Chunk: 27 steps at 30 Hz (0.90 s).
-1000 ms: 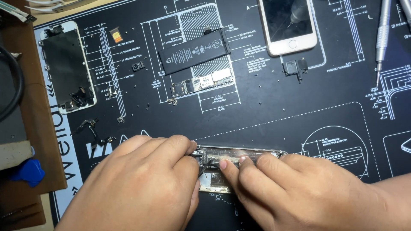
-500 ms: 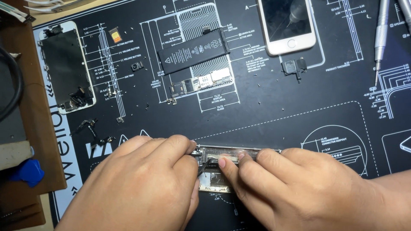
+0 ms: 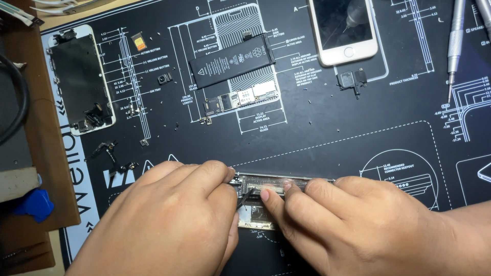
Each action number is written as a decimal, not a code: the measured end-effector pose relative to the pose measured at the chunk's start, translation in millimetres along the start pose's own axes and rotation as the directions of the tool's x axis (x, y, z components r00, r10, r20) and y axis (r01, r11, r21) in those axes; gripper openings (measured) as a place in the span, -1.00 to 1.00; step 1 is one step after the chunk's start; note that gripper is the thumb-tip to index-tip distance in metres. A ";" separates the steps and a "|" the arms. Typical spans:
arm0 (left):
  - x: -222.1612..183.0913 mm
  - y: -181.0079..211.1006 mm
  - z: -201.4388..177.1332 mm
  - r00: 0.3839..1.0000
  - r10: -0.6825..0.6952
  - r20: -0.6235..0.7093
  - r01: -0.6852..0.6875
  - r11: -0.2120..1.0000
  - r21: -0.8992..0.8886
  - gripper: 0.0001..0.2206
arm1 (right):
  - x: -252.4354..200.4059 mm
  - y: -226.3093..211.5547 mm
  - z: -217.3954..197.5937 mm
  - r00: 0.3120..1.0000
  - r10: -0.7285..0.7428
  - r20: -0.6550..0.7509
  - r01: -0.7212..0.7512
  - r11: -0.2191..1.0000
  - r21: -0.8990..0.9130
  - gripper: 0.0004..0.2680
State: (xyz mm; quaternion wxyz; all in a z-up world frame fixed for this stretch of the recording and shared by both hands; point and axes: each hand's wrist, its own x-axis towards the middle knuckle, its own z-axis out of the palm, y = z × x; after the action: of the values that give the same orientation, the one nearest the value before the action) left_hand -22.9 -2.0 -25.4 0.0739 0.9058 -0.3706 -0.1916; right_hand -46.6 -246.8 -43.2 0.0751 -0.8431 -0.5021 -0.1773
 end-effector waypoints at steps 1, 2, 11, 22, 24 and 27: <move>0.2 -0.1 0.3 1.000 -0.001 0.001 0.001 1.000 0.003 -0.76 | -0.1 0.1 0.1 1.000 -0.004 0.005 0.004 1.000 -0.005 -0.85; 0.3 -0.2 0.6 1.000 -0.003 0.002 0.003 1.000 0.006 -0.76 | -0.2 0.0 0.4 1.000 -0.007 0.008 0.007 1.000 -0.011 -0.85; -0.1 -1.7 0.4 0.999 -0.001 0.032 0.001 1.000 -0.013 -0.79 | -0.7 -0.3 0.3 1.000 0.003 0.017 -0.003 1.000 0.017 -0.84; 0.6 -3.5 0.4 0.999 0.037 0.014 -0.037 0.999 -0.001 -0.79 | 0.9 3.2 -0.5 1.000 -0.003 0.018 0.003 1.000 0.003 -0.86; 0.5 -3.5 -0.9 0.999 0.045 0.012 -0.045 0.999 -0.009 -0.79 | 0.2 4.5 -0.8 1.000 -0.005 0.025 0.005 1.000 0.027 -0.84; 0.0 -4.1 -2.3 1.000 0.007 -0.004 -0.007 1.000 -0.012 -0.78 | -0.2 5.8 -1.1 0.999 0.012 0.029 -0.013 0.999 0.040 -0.83</move>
State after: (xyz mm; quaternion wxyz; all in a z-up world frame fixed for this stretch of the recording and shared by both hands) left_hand -19.4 0.9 -24.5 0.0807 0.9045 -0.3723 -0.1915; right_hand -42.0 -250.1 -42.0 0.0858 -0.8471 -0.5013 -0.1544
